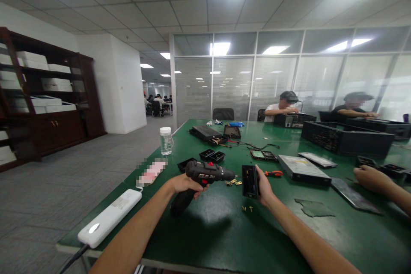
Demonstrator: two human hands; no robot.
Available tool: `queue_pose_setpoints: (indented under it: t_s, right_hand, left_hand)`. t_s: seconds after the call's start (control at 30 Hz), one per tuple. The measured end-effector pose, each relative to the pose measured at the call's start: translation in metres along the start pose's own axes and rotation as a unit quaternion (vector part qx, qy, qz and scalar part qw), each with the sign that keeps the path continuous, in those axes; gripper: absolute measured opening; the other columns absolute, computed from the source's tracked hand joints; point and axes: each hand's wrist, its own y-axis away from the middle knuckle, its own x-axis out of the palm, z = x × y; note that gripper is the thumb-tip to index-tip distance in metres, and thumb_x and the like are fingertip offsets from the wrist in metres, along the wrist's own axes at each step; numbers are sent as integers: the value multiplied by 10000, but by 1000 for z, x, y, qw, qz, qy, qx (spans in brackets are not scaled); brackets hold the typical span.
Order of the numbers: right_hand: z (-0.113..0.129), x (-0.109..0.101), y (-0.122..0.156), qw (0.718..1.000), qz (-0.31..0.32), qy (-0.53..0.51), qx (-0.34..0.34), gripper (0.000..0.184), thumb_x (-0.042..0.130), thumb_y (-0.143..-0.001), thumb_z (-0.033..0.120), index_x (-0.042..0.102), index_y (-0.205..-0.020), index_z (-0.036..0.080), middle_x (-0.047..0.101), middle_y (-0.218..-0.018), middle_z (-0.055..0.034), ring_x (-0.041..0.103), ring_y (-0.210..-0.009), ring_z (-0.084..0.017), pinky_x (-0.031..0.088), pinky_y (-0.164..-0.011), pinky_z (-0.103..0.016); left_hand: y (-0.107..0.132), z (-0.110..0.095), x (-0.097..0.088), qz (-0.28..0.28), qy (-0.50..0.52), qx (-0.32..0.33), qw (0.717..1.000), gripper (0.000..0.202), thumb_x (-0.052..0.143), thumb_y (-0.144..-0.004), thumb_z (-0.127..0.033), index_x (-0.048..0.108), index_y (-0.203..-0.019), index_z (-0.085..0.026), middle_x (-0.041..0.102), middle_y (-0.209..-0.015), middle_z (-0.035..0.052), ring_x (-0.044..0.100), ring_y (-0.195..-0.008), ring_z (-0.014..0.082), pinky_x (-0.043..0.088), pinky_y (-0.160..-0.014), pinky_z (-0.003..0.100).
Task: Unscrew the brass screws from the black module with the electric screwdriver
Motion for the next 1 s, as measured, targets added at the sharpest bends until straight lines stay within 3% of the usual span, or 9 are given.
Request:
queue_pose_setpoints:
  t_s: [1.0]
  right_hand:
    - [1, -2, -2, 999, -3, 27, 32, 395, 497, -647, 559, 569, -673, 171, 580, -531, -15, 546, -461, -160, 437, -461, -292]
  left_hand:
    - [2, -1, -1, -9, 5, 6, 1000, 321, 614, -643, -238, 530, -898, -62, 500, -765, 56, 474, -546, 87, 410, -526, 244]
